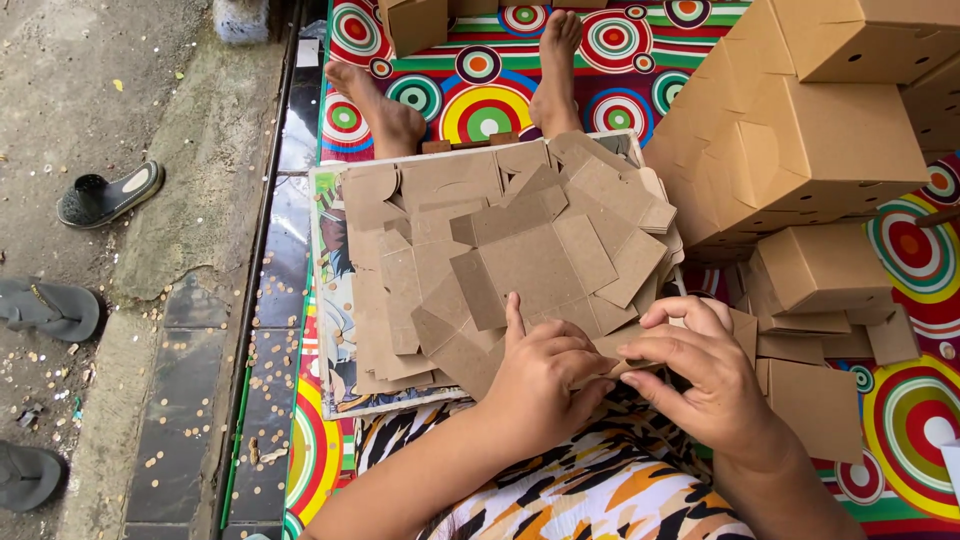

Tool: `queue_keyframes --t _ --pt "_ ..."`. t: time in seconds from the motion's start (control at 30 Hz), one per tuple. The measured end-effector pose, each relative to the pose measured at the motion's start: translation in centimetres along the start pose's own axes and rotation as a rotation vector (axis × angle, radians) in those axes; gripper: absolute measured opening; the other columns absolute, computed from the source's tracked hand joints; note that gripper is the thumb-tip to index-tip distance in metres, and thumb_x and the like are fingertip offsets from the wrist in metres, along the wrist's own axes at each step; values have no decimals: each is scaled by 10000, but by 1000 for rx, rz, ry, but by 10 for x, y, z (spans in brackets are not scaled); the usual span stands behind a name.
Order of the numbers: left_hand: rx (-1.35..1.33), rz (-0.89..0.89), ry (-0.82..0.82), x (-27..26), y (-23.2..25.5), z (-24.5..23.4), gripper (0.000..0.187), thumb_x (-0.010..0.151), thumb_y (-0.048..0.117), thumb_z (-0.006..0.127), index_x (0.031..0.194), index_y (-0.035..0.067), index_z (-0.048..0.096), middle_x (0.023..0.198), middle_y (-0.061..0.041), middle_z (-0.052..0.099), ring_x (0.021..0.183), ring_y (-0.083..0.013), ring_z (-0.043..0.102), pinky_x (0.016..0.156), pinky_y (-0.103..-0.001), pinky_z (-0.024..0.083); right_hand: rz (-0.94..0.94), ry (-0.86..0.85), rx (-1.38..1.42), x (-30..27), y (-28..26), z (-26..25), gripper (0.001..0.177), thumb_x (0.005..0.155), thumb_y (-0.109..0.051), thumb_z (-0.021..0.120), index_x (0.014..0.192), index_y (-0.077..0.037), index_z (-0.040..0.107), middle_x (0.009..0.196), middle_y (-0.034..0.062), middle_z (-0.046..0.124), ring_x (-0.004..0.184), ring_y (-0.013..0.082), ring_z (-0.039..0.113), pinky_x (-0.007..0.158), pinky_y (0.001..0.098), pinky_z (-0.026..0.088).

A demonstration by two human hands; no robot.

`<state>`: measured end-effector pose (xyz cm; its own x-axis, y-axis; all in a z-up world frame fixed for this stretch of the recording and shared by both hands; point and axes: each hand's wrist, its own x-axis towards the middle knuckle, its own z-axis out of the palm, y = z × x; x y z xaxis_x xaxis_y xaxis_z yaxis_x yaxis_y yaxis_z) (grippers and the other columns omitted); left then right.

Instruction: Folding cardboard templates into boxes

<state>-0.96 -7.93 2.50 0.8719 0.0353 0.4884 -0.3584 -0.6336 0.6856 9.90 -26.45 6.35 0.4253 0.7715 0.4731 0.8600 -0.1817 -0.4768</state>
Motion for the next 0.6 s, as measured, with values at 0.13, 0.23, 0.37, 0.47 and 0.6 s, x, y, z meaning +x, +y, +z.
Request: queue_keyframes --t 0.13,0.23,0.37,0.47,0.6 --pt "12 6 8 0 2 1 106 827 150 777 932 147 764 808 -19 687 885 -203 653 1104 -843 96 -21 -11 -33 7 -8 -2 179 846 -264 772 981 -158 722 913 -42 736 1005 241 624 975 424 362" --pt "4 -8 15 1 5 0 78 824 139 791 896 137 761 794 -16 694 873 -203 660 1106 -849 82 -24 -24 -3 10 -12 -4 133 861 -250 753 937 -151 709 886 -47 729 982 241 623 954 409 351" --pt "-7 2 23 2 7 0 57 831 130 790 865 131 745 791 -8 681 869 -196 654 1112 -839 77 -15 -42 45 10 -12 -4 101 866 -222 743 903 -143 693 877 -47 727 970 239 616 961 414 356" --pt "-10 5 19 3 9 0 47 832 116 777 850 128 736 782 -5 682 860 -195 656 1115 -836 82 6 -48 78 10 -12 -4 92 869 -217 735 884 -139 690 857 -47 721 962 236 609 952 410 359" --pt "-23 -6 19 2 7 4 64 816 84 762 844 132 730 777 1 691 851 -192 671 1135 -815 77 13 -48 107 13 -14 -5 103 885 -213 713 848 -123 679 824 -36 702 931 233 597 936 400 360"
